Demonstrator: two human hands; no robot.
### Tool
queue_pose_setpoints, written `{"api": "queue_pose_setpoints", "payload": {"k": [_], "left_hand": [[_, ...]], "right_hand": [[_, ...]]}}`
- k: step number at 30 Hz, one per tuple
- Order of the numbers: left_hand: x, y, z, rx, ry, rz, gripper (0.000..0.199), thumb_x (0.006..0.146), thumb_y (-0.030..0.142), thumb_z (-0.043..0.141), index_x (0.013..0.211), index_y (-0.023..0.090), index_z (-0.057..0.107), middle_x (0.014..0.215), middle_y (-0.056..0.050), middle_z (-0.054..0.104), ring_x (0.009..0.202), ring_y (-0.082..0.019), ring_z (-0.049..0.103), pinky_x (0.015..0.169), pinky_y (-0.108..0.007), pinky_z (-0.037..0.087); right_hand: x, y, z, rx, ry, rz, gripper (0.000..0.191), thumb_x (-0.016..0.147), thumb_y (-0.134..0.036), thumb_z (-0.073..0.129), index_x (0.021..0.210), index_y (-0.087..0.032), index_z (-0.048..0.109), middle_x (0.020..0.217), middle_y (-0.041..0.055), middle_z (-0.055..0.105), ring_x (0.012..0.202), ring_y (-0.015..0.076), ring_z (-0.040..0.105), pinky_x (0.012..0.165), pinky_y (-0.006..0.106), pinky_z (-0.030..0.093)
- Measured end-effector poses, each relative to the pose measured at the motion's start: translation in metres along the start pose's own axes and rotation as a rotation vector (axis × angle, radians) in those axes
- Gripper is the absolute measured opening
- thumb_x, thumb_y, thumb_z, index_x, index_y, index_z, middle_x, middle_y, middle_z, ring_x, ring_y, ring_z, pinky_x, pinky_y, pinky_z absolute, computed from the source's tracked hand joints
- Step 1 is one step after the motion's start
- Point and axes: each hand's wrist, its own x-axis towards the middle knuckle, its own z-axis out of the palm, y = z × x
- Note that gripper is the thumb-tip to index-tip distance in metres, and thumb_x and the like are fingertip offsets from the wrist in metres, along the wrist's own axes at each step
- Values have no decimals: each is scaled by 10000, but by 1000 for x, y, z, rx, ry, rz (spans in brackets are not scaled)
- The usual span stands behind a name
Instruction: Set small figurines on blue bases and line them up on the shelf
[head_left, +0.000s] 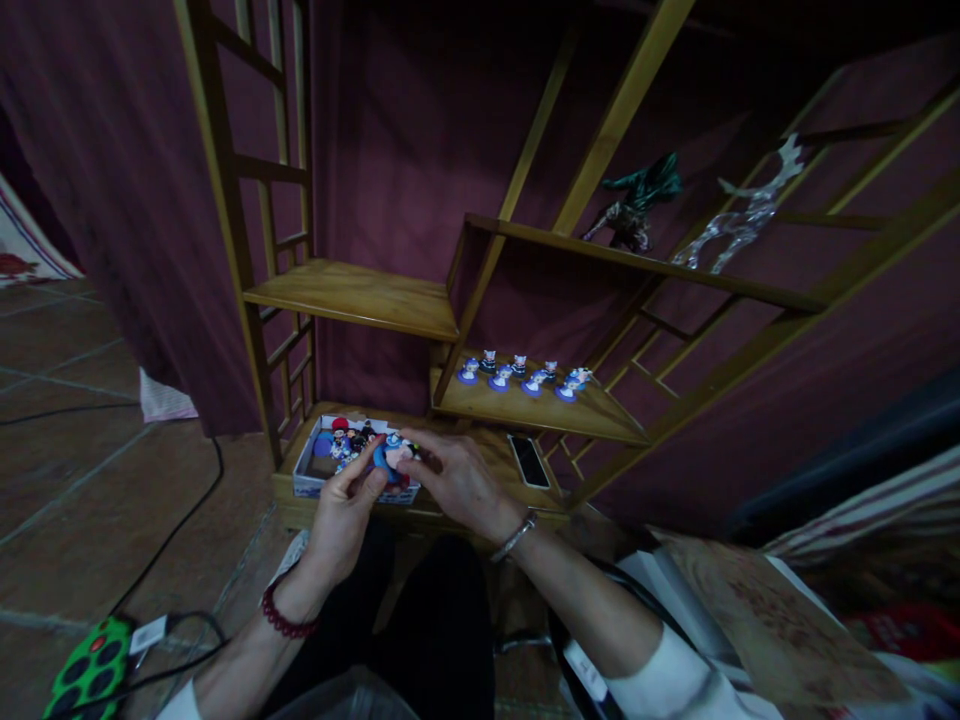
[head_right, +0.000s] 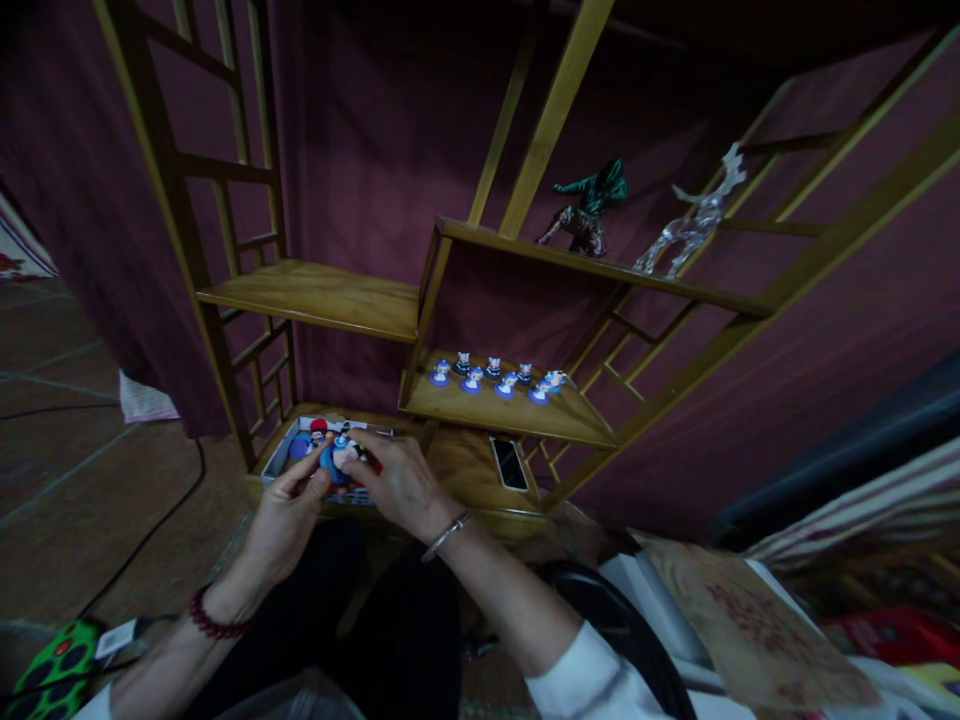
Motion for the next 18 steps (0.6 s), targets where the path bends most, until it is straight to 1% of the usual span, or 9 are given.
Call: {"api": "queue_pose_setpoints", "payload": {"k": [2, 4, 6, 11, 18], "left_hand": [[-1, 2, 2, -22, 2, -9, 487, 628, 328, 719, 1088, 198, 630, 1055, -63, 646, 880, -194, 610, 707, -294, 536], [-2, 3, 2, -25, 0, -10, 481, 628, 323, 719, 1086, 203, 630, 1057, -57, 646, 887, -191, 605, 707, -288, 534], [-1, 2, 0, -1, 1, -7, 494, 633, 320, 715, 1104, 205, 620, 1059, -53, 646, 913, -197, 599, 727, -293, 530], [3, -3, -5, 98, -3, 67, 495, 666, 320, 686, 1141, 212, 594, 1133, -54, 615, 1022, -217, 567, 830, -312, 498], [3, -3, -7, 251, -4, 179, 432, 684, 295, 669, 1107, 229, 616, 1213, -42, 562, 1129, -223, 500, 903, -306, 454]], "right_hand": [[0, 3, 0, 11, -15, -36, 287, 834, -333, 531, 1095, -237, 603, 1019, 19, 674, 899, 160, 628, 806, 258, 457], [1, 6, 1, 19, -30, -59, 290, 840, -337, 521, 1099, -236, 601, 1035, 21, 669, 925, 160, 621, 819, 257, 453], [2, 7, 3, 18, -30, -41, 290, 835, -344, 527, 1092, -235, 606, 1015, 22, 675, 887, 158, 630, 794, 256, 460], [2, 5, 10, 59, 6, 80, 279, 822, -357, 535, 1052, -227, 626, 864, 3, 693, 671, 129, 611, 642, 229, 458], [2, 1, 13, 124, -3, 133, 218, 821, -316, 529, 976, -218, 646, 821, -3, 685, 688, 131, 605, 633, 222, 452]]}}
